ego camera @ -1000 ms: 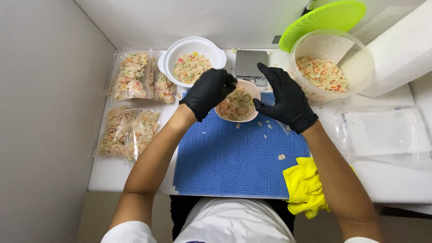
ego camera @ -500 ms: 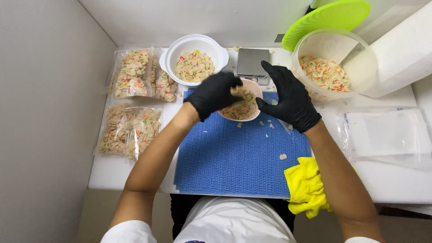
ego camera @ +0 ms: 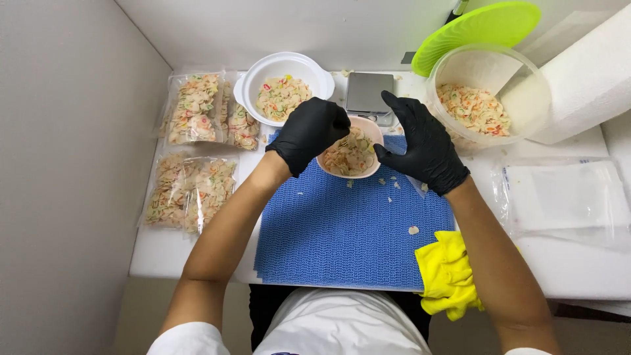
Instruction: Portioning a food mixture into small plastic bags using a digital scale for weight accuracy.
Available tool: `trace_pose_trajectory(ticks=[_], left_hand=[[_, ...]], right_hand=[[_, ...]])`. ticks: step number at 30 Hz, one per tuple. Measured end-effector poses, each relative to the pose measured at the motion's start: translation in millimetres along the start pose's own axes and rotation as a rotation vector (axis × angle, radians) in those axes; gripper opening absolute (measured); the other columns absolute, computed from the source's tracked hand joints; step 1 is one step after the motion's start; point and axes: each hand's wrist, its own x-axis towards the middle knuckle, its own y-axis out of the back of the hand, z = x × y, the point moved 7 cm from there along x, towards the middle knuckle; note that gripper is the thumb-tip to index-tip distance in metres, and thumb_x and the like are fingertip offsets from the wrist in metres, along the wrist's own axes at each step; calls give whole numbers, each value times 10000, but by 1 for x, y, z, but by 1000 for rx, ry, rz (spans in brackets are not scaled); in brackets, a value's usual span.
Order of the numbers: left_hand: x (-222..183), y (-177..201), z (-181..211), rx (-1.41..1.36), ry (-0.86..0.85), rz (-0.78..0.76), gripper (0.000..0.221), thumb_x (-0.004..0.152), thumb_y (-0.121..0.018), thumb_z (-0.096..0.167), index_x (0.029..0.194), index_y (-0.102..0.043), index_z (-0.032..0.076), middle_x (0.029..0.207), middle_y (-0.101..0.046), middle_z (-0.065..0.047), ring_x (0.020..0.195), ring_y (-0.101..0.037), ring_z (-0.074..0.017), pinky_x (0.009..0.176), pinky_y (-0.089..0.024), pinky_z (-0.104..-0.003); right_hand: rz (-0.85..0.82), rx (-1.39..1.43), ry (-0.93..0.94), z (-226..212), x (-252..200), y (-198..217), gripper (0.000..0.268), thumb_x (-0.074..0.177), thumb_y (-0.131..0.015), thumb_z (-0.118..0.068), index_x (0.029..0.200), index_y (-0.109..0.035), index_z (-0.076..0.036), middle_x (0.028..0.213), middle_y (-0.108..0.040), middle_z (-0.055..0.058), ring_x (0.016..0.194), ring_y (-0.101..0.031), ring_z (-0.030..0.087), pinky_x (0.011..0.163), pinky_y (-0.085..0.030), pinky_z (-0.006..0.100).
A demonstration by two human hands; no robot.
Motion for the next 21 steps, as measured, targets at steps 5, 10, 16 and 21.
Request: trace_pose_trajectory(ticks=[5, 10, 16, 21], left_hand=[[-4, 7, 5, -109, -47, 75, 165, 804, -802, 360, 929, -812, 252, 860, -787, -72, 877, -750, -347, 788, -619, -447], [-3, 35, 31, -481, -98, 272, 131, 867, -825, 282, 997, -814, 284, 902, -802, -24, 909, -760, -294, 776, -617, -365], [-14, 61, 62, -616, -150, 227, 272, 883, -800, 141, 1146, -767, 206, 871, -798, -71, 773, -772, -193, 741, -632, -350], [-19, 106, 55, -488, -203, 478, 352, 893, -870, 224, 1217, -737, 253, 955, -753, -58, 787, -742, -221, 726, -637, -320]], right_hand=[[12, 2, 17, 1, 0, -2, 854, 862, -814, -386, 1597, -462, -132, 1302, -608, 178, 1196, -621, 377, 1056, -482, 477], [15, 12, 31, -4, 1, -1, 842, 859, -818, -384, 1584, -477, -125, 1314, -608, 167, 1203, -620, 370, 1053, -481, 471], [26, -42, 20, -5, 1, 4, 877, 866, -795, -449, 1616, -442, -161, 1281, -613, 141, 1137, -648, 339, 1021, -501, 450], [164, 104, -48, -15, 4, 37, 896, 901, -764, -518, 1610, -425, -88, 1038, -618, 148, 898, -671, 317, 865, -556, 465]])
